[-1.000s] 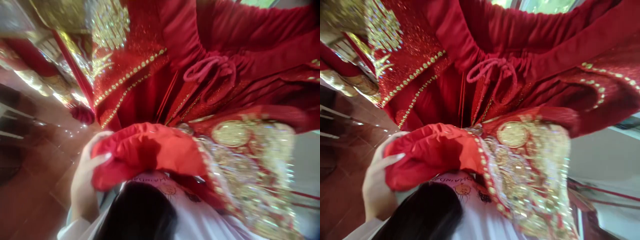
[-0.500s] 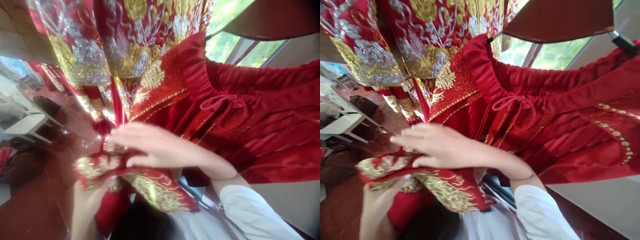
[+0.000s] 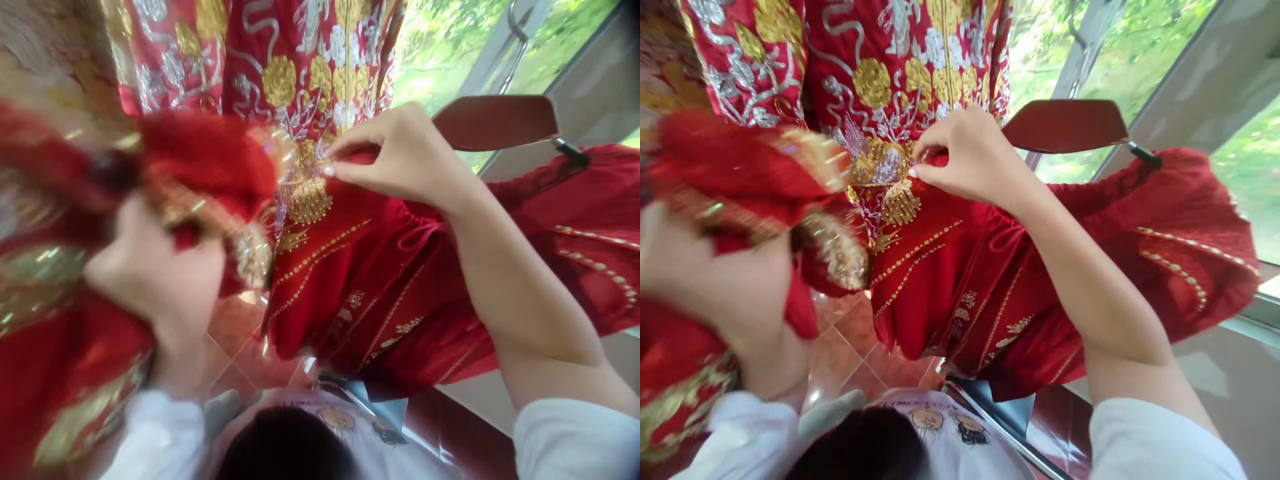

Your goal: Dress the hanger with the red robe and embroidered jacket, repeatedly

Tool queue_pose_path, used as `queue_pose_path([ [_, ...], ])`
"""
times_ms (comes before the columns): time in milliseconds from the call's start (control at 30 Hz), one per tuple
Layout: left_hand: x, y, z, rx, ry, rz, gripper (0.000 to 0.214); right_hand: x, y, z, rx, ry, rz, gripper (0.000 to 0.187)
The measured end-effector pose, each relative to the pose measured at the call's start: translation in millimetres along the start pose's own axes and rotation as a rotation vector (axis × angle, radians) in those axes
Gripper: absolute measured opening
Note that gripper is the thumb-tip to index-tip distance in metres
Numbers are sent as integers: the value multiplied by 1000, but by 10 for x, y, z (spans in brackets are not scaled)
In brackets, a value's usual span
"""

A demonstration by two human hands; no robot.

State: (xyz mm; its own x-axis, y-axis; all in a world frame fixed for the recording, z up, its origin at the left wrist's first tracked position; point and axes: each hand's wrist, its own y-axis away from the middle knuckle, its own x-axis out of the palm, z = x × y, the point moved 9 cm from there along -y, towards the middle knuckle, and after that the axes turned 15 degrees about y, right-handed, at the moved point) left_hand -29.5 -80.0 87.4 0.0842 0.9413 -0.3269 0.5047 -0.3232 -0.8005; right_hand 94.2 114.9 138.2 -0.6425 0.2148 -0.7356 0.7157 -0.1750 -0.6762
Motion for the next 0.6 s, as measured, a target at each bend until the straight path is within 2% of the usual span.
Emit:
queue_pose_path([
  [33,80,-154,-74,25,-80,-96,26,-26,-21,-9,-5,-40,5,29],
  [67,271,-320,-122,35,-128,-91,22,-50,-50,-24,-3,-93,10,43],
  [133,797,-635,-214,105,-56,55,20,-82,-122,-55,7,-187,27,63],
  [233,1443,-938,-234,169,8,198,26,-81,-228,-93,58,-185,56,70],
  [333,1851,-982,-213,216,99,345,27,-30,-300,-150,162,14,114,61],
  [400,1989,-898,-265,292,208,476,21,-58,-351,-181,196,214,120,50],
  [500,2013,-775,-369,396,310,617,16,-142,-465,-222,158,433,143,42],
  [533,2001,-766,-388,408,316,635,14,-138,-497,-256,145,434,197,43],
  [600,1962,-796,-421,421,325,629,12,-32,-507,-325,144,222,403,40],
])
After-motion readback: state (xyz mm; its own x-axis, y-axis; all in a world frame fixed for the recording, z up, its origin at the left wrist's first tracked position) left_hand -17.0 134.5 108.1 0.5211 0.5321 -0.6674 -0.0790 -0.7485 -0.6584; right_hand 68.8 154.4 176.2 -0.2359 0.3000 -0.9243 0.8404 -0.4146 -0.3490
